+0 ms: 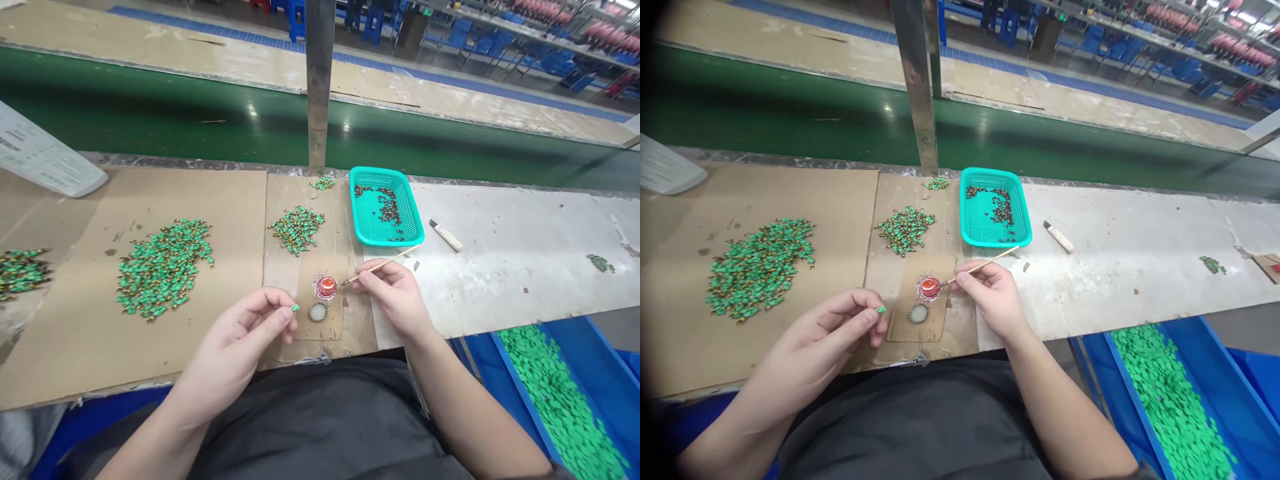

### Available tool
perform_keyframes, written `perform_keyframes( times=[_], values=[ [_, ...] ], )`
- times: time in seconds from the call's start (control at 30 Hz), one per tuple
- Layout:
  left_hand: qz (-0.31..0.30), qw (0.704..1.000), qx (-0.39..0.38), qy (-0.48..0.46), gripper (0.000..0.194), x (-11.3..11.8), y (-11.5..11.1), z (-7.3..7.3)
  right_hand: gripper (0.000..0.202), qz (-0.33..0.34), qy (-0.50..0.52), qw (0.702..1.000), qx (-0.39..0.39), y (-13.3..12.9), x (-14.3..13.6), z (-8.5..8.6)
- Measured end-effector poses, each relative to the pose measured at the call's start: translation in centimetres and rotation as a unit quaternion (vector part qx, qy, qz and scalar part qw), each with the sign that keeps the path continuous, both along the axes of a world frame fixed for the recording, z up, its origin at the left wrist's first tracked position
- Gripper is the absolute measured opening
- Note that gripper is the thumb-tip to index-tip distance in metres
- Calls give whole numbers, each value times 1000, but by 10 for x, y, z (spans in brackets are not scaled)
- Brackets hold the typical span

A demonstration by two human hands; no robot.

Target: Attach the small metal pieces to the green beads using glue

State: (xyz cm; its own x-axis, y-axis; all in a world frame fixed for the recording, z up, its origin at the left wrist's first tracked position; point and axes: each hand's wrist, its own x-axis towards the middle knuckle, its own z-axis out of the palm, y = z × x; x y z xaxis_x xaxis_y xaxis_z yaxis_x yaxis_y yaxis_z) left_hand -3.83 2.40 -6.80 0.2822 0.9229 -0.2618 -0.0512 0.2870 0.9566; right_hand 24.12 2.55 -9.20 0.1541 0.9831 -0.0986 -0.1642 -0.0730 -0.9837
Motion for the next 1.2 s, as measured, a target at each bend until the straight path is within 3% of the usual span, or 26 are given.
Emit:
perform_keyframes(
  times=[0.23,0.5,0.93,1.07,1.2],
  values=[
    [-16,997,-55,-43,50,7,-5,0,49,-23,-6,1000,-12,0,-1,-1],
    [-31,991,-100,-82,53,12,-5,3,45,-20,-27,999,-17,0,-4,0],
    [-17,990,-105,-88,44,11,-6,3,42,6,-14,1000,-16,-3,1,1],
    [-4,993,-98,-72,45,13,-7,4,42,5,-14,1000,-8,-5,2,8],
    [9,992,-94,-78,39,20,-8,10,37,8,-6,1000,12,-13,-1,26]
  ],
)
